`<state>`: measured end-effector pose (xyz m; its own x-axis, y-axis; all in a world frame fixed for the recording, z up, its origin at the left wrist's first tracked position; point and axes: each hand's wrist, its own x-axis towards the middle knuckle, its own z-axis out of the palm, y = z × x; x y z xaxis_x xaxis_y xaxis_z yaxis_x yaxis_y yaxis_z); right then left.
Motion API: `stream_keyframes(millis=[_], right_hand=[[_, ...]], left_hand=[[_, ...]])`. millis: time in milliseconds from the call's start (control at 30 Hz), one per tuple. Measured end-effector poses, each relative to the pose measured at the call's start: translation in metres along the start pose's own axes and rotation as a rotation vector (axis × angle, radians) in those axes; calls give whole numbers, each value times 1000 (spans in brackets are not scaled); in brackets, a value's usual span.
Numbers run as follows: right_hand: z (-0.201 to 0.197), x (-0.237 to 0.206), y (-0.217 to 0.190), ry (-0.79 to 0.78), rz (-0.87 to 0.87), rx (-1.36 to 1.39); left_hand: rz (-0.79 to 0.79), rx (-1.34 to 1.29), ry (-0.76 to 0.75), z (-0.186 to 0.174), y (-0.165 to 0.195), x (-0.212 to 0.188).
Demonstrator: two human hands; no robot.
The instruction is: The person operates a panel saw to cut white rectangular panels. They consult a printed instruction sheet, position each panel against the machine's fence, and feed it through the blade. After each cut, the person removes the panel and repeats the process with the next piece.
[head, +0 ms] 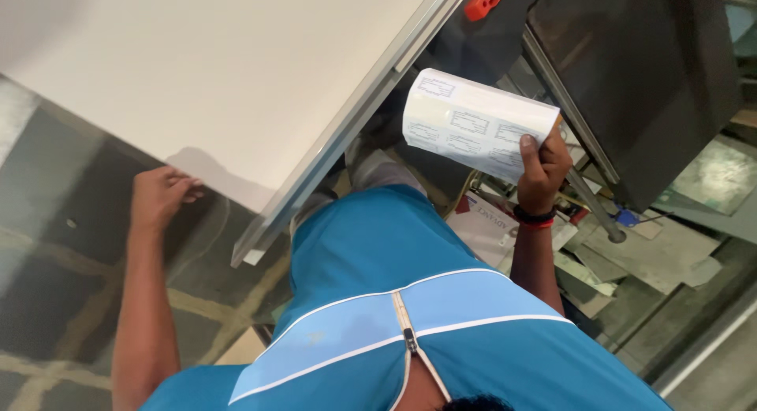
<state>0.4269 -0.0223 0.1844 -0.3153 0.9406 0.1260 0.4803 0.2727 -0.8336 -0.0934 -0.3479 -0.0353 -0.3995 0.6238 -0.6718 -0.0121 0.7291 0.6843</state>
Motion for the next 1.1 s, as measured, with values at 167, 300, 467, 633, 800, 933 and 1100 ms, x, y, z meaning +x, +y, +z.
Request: stream_keyframes(millis=[167,300,467,633,800,933,1100], right_hand=[[-15,-3,12,77,11,-12],[-30,-2,30,183,35,-56],[-61,9,58,356,80,-97],[-90,25,89,526,79,-143],[-111,54,125,705,74,142],[-143,69,148,709,47,435],[-155,85,211,653,234,753]], left_hand=[[439,908,192,20,76,42],[855,1085,58,36,137,83],[1182,1343,-212,75,214,155],[1189,965,-297,127,266,210],[1169,1047,-199,182,322,259],[1135,1035,-225,219,378,292],[1114,1060,-270,261,452,326]])
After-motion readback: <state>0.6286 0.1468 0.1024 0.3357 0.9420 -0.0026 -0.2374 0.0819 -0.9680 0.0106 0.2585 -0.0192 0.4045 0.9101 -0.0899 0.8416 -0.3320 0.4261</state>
